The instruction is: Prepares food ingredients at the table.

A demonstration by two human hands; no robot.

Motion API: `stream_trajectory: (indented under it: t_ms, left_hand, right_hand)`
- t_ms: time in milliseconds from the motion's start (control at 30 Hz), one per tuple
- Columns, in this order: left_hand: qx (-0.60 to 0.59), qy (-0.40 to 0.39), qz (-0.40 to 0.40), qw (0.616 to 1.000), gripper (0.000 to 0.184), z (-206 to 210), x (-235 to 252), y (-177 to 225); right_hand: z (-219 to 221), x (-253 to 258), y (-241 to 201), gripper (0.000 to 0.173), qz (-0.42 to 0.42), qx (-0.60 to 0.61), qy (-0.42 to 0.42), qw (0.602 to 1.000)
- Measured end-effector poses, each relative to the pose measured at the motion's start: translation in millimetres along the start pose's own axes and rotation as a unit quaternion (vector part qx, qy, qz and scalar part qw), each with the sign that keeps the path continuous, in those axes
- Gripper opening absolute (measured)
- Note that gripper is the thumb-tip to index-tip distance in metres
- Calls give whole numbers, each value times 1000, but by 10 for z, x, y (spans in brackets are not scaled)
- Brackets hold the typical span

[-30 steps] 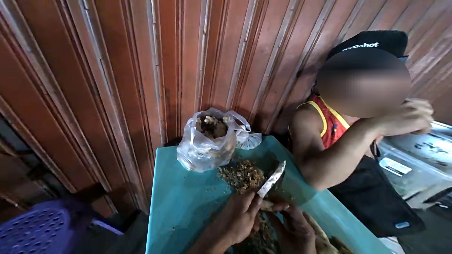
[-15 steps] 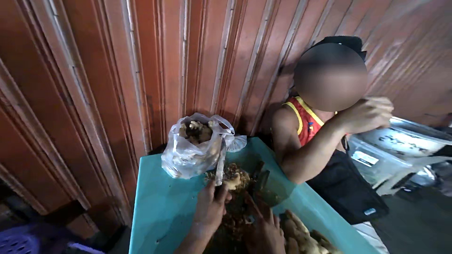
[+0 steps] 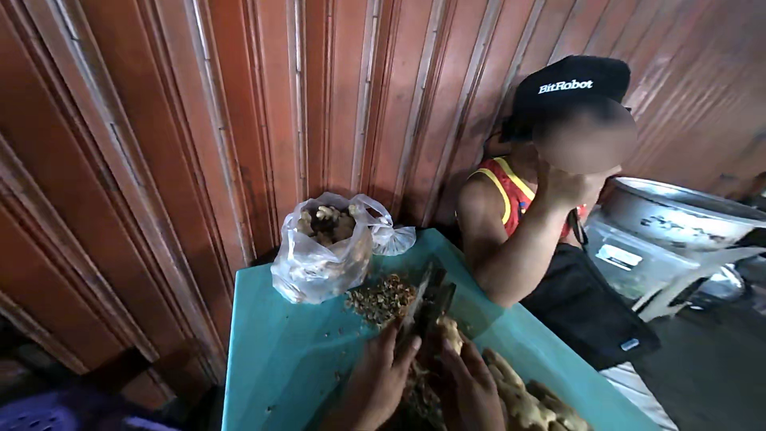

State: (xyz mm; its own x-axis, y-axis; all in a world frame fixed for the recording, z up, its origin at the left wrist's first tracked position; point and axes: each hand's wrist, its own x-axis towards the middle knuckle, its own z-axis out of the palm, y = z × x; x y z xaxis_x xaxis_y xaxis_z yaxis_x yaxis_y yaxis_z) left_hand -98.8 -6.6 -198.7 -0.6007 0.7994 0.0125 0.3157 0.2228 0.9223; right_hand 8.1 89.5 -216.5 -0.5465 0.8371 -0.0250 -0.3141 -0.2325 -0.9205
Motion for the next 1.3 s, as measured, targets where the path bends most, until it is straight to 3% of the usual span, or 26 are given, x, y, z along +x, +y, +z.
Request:
stream_trajectory:
  t_ms: [67, 167, 300, 533, 633, 733, 833, 1000, 1133, 1300]
  left_hand:
    - [61, 3, 11, 998, 50, -42, 4, 6]
    - [153, -22, 30, 987, 51, -1, -67, 142]
    - [202, -64, 26, 977, 61, 64, -92, 204]
    - [188, -94, -8, 978, 62, -10, -58, 229]
    - [177, -74, 2, 981, 50, -36, -23, 170]
    - [204, -72, -43, 975, 45, -202, 31, 170]
    - [174, -32, -7, 984, 45, -193, -6, 175]
    - [145, -61, 21, 987, 58, -53, -73, 208]
    - [187, -77, 27, 979, 63, -89, -78, 222]
    - [214, -72, 37, 974, 55, -143, -12, 170]
  right_hand:
    - [1, 15, 11, 35, -1, -24, 11, 1000]
    - [33, -24, 5, 44, -10, -22, -50, 998]
    - [77, -94, 16, 40, -8, -42, -97, 994]
    - [90, -93, 139, 35, -82, -49, -97, 991]
    - [98, -115, 191, 33, -100, -39, -77, 991]
    - [94, -107, 194, 36, -114, -38, -90, 989]
    - [73, -67, 186, 36, -101, -22, -106, 989]
    - [105, -88, 140, 34, -64, 21, -72, 995]
    - [102, -100, 104, 27, -36, 29, -79, 996]
    - [57, -59, 92, 25, -24, 17, -96, 995]
